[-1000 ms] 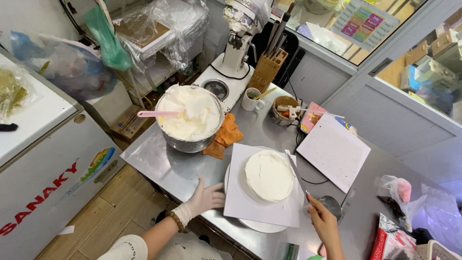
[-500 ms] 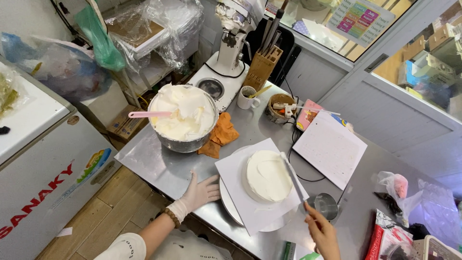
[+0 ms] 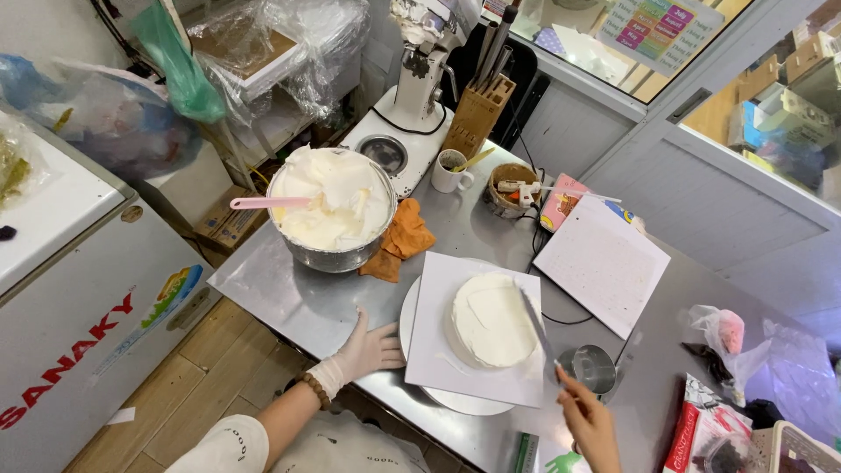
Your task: The person scoops white frosting from a large bowl with a spatula and spreads it over the top and sides of a round cake on a turntable, rotating the cake board as they work. They then wipe the work surface with an orange cloth and adjust the parchment paper under the frosted cake.
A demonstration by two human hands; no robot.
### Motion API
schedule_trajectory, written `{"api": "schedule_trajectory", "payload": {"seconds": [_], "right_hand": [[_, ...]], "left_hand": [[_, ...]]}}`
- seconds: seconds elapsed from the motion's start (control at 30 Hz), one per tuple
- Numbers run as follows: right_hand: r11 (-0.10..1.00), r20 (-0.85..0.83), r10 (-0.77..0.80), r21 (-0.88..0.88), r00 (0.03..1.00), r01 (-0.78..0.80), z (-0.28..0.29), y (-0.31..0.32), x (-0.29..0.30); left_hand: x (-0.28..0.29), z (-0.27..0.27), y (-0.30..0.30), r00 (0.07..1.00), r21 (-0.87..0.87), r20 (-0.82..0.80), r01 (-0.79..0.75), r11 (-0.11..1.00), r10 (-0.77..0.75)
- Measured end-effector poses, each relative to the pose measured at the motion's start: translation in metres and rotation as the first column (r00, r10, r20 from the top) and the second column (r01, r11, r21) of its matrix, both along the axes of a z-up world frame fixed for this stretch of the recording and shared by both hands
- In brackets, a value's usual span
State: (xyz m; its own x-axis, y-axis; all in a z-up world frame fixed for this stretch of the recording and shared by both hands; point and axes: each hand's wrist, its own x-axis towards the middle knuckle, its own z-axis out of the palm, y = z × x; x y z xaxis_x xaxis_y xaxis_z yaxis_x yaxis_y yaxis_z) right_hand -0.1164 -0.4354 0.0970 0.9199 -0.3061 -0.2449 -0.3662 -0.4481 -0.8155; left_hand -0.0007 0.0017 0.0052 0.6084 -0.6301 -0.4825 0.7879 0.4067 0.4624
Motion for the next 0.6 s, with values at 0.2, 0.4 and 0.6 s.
{"api": "schedule_trajectory", "payload": {"seconds": [0.2,0.4,0.6], "right_hand": [[0.994,0.066,-0.045,-0.095,0.997,0.051,0.010,-0.002,0.036],[0.986,-0.021,0.122,-0.110,0.992,-0.124,0.001,0.003,0.017],[0.983,-0.096,0.109,0.159,0.989,-0.092,-0.007,-0.035,-0.023]], "left_hand": [[0.006,-0.016,0.002,0.996,0.083,0.066,0.046,0.996,-0.052],[0.012,0.012,0.007,0.985,0.108,0.175,-0.021,0.994,0.002],[0.021,0.004,0.005,0.991,0.075,0.124,-0.063,0.995,0.053]]}}
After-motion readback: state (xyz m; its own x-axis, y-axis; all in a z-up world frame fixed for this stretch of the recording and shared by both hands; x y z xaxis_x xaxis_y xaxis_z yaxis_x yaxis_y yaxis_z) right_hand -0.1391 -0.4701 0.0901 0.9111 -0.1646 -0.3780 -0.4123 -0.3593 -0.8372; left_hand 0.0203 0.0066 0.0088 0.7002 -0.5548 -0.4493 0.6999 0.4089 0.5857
